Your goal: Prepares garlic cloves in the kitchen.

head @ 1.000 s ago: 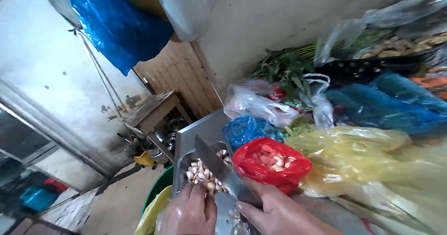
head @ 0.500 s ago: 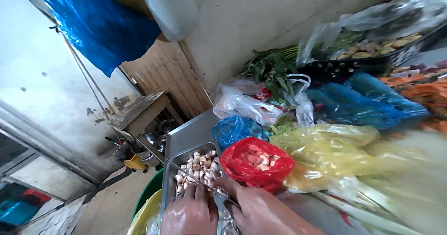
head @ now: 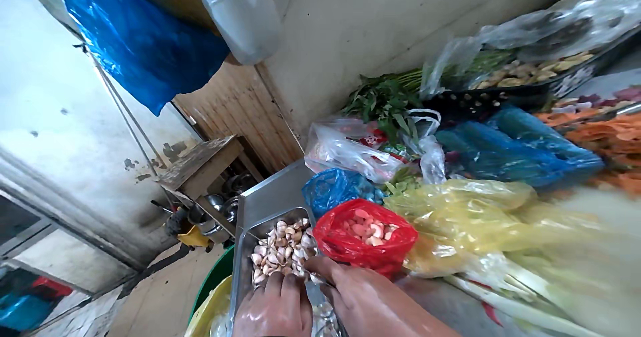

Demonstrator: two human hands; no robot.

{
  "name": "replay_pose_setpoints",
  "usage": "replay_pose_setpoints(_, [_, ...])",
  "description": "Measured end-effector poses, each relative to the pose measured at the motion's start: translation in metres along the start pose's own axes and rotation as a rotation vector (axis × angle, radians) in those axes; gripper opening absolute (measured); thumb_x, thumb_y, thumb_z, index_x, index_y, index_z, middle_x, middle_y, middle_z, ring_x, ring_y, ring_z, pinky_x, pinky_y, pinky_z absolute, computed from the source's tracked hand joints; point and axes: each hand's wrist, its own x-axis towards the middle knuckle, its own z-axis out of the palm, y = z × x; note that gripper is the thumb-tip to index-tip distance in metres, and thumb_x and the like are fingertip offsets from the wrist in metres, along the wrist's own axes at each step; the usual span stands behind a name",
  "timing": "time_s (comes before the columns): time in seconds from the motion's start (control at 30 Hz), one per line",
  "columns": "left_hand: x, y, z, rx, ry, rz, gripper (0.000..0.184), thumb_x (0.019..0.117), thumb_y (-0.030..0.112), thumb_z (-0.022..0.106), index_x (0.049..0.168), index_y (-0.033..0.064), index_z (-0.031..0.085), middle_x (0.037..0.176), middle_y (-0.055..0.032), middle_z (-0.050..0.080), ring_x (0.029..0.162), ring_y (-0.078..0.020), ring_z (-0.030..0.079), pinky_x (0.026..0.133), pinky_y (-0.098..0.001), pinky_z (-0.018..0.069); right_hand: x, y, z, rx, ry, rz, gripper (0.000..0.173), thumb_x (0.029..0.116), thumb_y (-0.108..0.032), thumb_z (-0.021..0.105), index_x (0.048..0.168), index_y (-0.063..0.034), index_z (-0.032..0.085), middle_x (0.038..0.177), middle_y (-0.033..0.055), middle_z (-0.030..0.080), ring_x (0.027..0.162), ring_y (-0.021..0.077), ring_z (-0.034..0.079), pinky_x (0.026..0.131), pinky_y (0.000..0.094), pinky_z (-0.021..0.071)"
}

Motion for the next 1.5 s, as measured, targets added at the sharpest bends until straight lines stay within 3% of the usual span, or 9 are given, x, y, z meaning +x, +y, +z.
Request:
replay_pose_setpoints(0.43, [0.019,0.01,-0.028,-0.472,0.25,0.219,0.016,0.0979,0.016,0.065,0.102,0.0035,0.074,0.083,-0.01,0.071,0.078,-0.0138,0.067,0.071,-0.0244,0.0555,-0.002,0.012,0.008,-0.032,0.021,-0.106,0.034,0.101,-0.003,0.051,0.134,-0.0054,0.055,0.104,0.0266,0.069,0.099,0.0477,0.069,0.083,0.0656,0.0523])
replay_pose_setpoints(0.57, [0.067,0.03,-0.012,-0.229,0.219,0.337,0.02,0.099,0.02,0.059,0.101,0.0097,0.077,0.08,-0.004,0.07,0.069,-0.0163,0.068,0.059,-0.0319,0.0566,0.036,0.063,0.071,-0.188,0.583,-0.512,0.01,0.0862,-0.008,0.06,0.088,-0.004,0.069,0.07,0.0154,0.065,0.056,0.0333,0.066,0.04,0.0503,0.0499])
replay_pose_setpoints(0.67, [0.087,0.041,-0.02,-0.089,-0.168,0.18,0.03,0.1046,0.024,0.054,0.119,0.0047,0.072,0.102,-0.0145,0.074,0.089,-0.0303,0.074,0.078,-0.0464,0.0602,0.005,0.011,0.013,-0.167,-0.096,-0.037,0.036,0.1004,-0.002,0.047,0.136,-0.0013,0.054,0.119,0.0278,0.066,0.109,0.0468,0.065,0.088,0.0642,0.0504])
replay_pose_setpoints(0.97, [0.028,-0.047,-0.057,-0.416,0.215,-0.049,0.033,0.1047,0.027,0.054,0.089,0.0027,0.07,0.079,-0.0033,0.066,0.07,-0.0029,0.062,0.063,-0.0203,0.0543,0.005,0.012,-0.005,0.036,0.129,0.073,0.046,0.1075,-0.017,0.047,0.153,-0.0183,0.046,0.119,0.0203,0.069,0.107,0.0386,0.068,0.094,0.0585,0.0531])
replay_pose_setpoints(1.03, [0.02,-0.056,-0.034,-0.296,-0.026,-0.213,0.028,0.0999,0.022,0.057,0.09,0.0004,0.073,0.085,-0.0122,0.069,0.074,-0.0193,0.068,0.067,-0.0373,0.0581,0.007,0.015,-0.006,0.103,0.217,0.097,0.042,0.1088,-0.022,0.046,0.151,-0.0186,0.05,0.11,0.0163,0.07,0.097,0.031,0.069,0.089,0.0509,0.0544])
replay_pose_setpoints(1.1, [0.026,-0.06,-0.008,-0.257,-0.541,-0.364,0.027,0.1009,0.015,0.057,0.124,0.0056,0.067,0.128,-0.0175,0.063,0.113,-0.0339,0.065,0.096,-0.0524,0.0537,0.007,0.018,-0.006,0.15,0.25,0.099,0.04,0.1094,-0.024,0.046,0.149,-0.0192,0.051,0.101,0.0125,0.07,0.084,0.0247,0.068,0.079,0.0449,0.0561])
replay_pose_setpoints(1.17, [0.026,-0.064,0.025,-0.185,-0.757,-0.33,0.04,0.0995,0.011,0.059,0.139,0.0128,0.061,0.145,-0.0157,0.054,0.129,-0.0367,0.057,0.105,-0.0545,0.0492,0.008,0.018,-0.005,0.156,0.255,0.101,0.04,0.1091,-0.024,0.046,0.148,-0.0197,0.052,0.1,0.0105,0.069,0.082,0.0223,0.067,0.078,0.042,0.0561])
replay_pose_setpoints(1.3, [0.033,-0.053,0.055,-0.123,-0.958,-0.272,0.035,0.1069,0.027,0.048,0.128,0.0053,0.066,0.134,-0.0181,0.061,0.125,-0.0356,0.06,0.104,-0.0546,0.0486,0.01,0.015,-0.004,0.126,0.185,0.135,0.04,0.1101,-0.025,0.043,0.149,-0.0188,0.05,0.103,0.0108,0.069,0.085,0.0227,0.067,0.08,0.0418,0.0558])
replay_pose_setpoints(1.5, [0.021,-0.043,0.083,0.0,-1.043,-0.173,0.036,0.1065,0.014,0.043,0.137,0.0033,0.058,0.14,-0.0206,0.058,0.126,-0.0393,0.059,0.099,-0.0567,0.0518,0.01,0.019,0.0,0.088,0.173,0.122,0.041,0.1089,-0.027,0.043,0.148,-0.0184,0.051,0.104,0.0122,0.069,0.087,0.0252,0.068,0.081,0.0456,0.0557])
